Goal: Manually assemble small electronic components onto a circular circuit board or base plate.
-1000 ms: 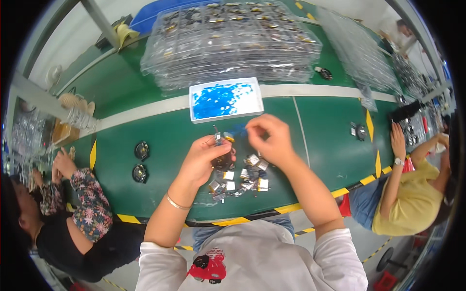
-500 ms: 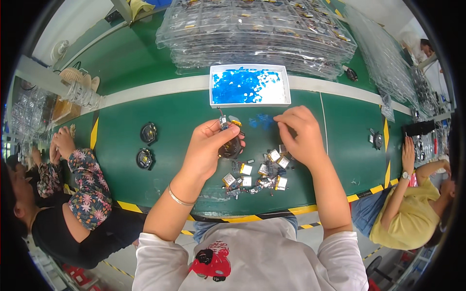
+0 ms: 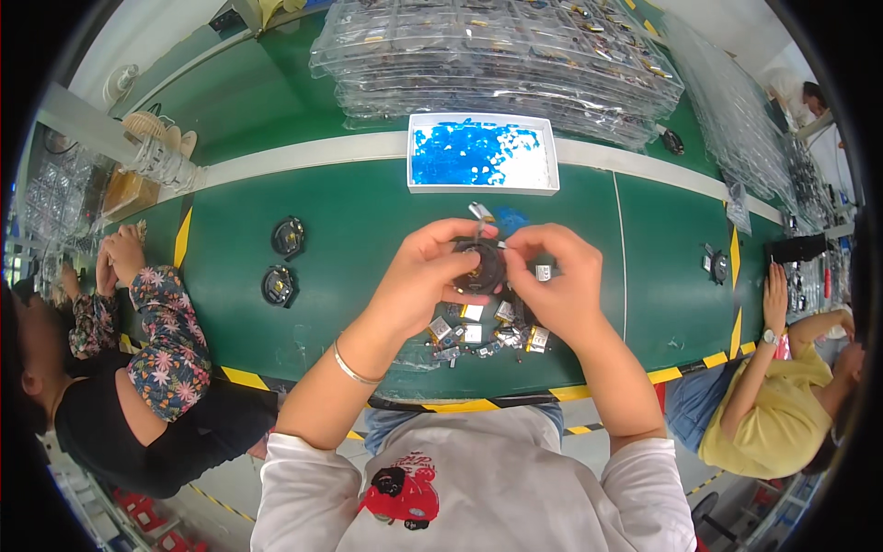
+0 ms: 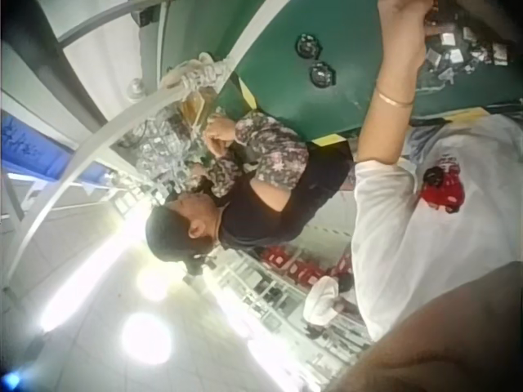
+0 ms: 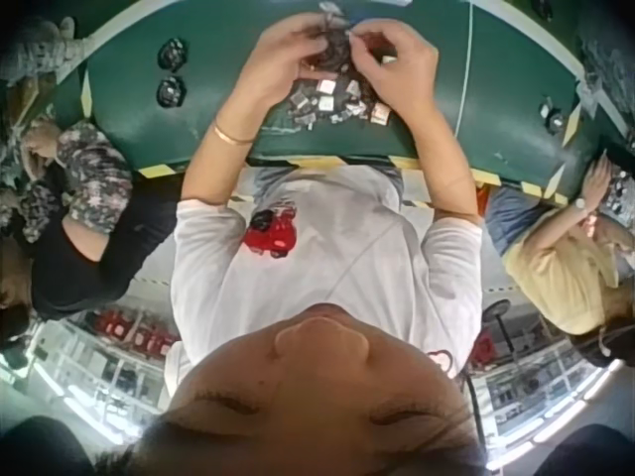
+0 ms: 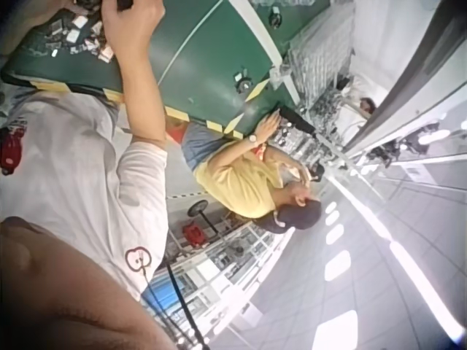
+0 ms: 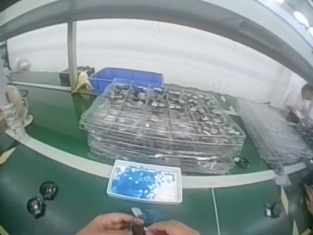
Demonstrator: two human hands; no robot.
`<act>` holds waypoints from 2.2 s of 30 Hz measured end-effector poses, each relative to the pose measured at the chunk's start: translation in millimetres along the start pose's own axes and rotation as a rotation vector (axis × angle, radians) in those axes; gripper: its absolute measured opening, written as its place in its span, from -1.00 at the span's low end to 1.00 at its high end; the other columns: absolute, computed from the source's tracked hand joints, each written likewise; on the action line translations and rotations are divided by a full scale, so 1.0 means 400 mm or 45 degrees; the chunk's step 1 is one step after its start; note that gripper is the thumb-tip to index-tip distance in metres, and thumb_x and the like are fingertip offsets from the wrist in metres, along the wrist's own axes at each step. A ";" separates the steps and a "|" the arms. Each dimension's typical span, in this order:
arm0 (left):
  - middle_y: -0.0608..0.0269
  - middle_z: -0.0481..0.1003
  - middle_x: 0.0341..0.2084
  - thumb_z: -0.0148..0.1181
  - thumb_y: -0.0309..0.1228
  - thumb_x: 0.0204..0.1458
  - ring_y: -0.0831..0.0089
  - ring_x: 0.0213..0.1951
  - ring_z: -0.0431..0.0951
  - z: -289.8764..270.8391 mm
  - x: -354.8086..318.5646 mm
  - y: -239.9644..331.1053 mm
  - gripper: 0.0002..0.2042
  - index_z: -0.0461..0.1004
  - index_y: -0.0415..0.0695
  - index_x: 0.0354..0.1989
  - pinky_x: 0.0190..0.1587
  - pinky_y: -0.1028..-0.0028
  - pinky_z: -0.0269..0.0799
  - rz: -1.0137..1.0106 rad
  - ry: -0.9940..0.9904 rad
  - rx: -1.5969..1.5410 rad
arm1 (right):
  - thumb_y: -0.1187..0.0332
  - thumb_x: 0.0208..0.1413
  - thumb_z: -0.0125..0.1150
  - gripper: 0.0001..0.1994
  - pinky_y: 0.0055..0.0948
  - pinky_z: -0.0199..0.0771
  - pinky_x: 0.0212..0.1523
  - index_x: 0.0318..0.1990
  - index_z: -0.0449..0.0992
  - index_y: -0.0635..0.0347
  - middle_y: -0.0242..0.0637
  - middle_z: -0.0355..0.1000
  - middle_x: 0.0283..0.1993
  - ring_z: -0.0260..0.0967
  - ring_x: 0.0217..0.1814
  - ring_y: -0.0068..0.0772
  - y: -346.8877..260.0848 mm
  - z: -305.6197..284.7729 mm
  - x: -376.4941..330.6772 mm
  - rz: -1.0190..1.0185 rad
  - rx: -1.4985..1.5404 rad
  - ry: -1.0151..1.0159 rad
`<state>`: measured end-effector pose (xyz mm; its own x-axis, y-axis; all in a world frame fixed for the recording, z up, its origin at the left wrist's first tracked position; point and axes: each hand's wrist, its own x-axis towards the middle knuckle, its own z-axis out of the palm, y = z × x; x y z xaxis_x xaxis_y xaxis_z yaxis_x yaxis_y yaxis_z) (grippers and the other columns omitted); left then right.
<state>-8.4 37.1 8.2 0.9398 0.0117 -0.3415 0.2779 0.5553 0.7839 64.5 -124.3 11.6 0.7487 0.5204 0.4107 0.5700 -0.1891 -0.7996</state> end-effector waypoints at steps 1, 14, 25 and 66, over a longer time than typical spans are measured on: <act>0.16 0.53 -0.26 0.04 -0.55 0.07 0.38 -0.32 0.60 0.001 -0.001 0.000 -0.74 0.41 -0.22 -0.03 -0.34 0.39 0.62 0.007 0.000 0.002 | 0.61 -0.16 0.27 -0.88 -0.52 0.45 -0.34 -0.40 0.52 0.28 -0.25 0.49 -0.40 0.47 -0.38 -0.44 0.009 -0.005 -0.001 0.108 0.082 0.005; 0.16 0.48 -0.16 -0.07 -0.65 0.11 0.46 -0.17 0.54 0.029 -0.014 -0.023 -0.71 0.34 -0.32 0.03 -0.19 0.45 0.62 0.123 -0.002 0.007 | 0.63 -0.28 0.28 -0.82 -0.48 0.43 -0.36 -0.43 0.52 0.25 -0.23 0.43 -0.39 0.41 -0.38 -0.33 0.002 0.025 -0.008 -0.294 -0.190 0.125; 0.09 0.47 -0.15 -0.06 -0.69 0.10 0.45 -0.16 0.53 0.049 -0.027 -0.035 -0.67 0.28 -0.40 0.07 -0.12 0.47 0.57 0.351 0.016 0.095 | 0.65 -0.26 0.28 -0.82 -0.46 0.43 -0.35 -0.42 0.50 0.26 -0.22 0.43 -0.39 0.42 -0.36 -0.30 0.001 0.032 -0.005 -0.293 -0.170 0.173; 0.20 0.48 -0.62 0.31 -0.39 -0.17 0.36 -0.57 0.48 -0.036 -0.050 0.056 -0.85 0.49 -0.18 -0.54 -0.48 0.43 0.35 0.249 0.264 1.767 | 0.29 -0.03 0.11 -0.78 -0.54 0.23 -0.42 -0.52 0.46 0.29 -0.39 0.32 -0.61 0.26 -0.48 -0.59 0.276 -0.466 0.012 0.839 -0.673 0.444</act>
<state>-23.8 61.3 25.1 0.9733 0.1793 -0.1434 0.2292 -0.7240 0.6506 194.1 -298.2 6.9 0.9884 -0.0928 0.1199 0.0074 -0.7605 -0.6492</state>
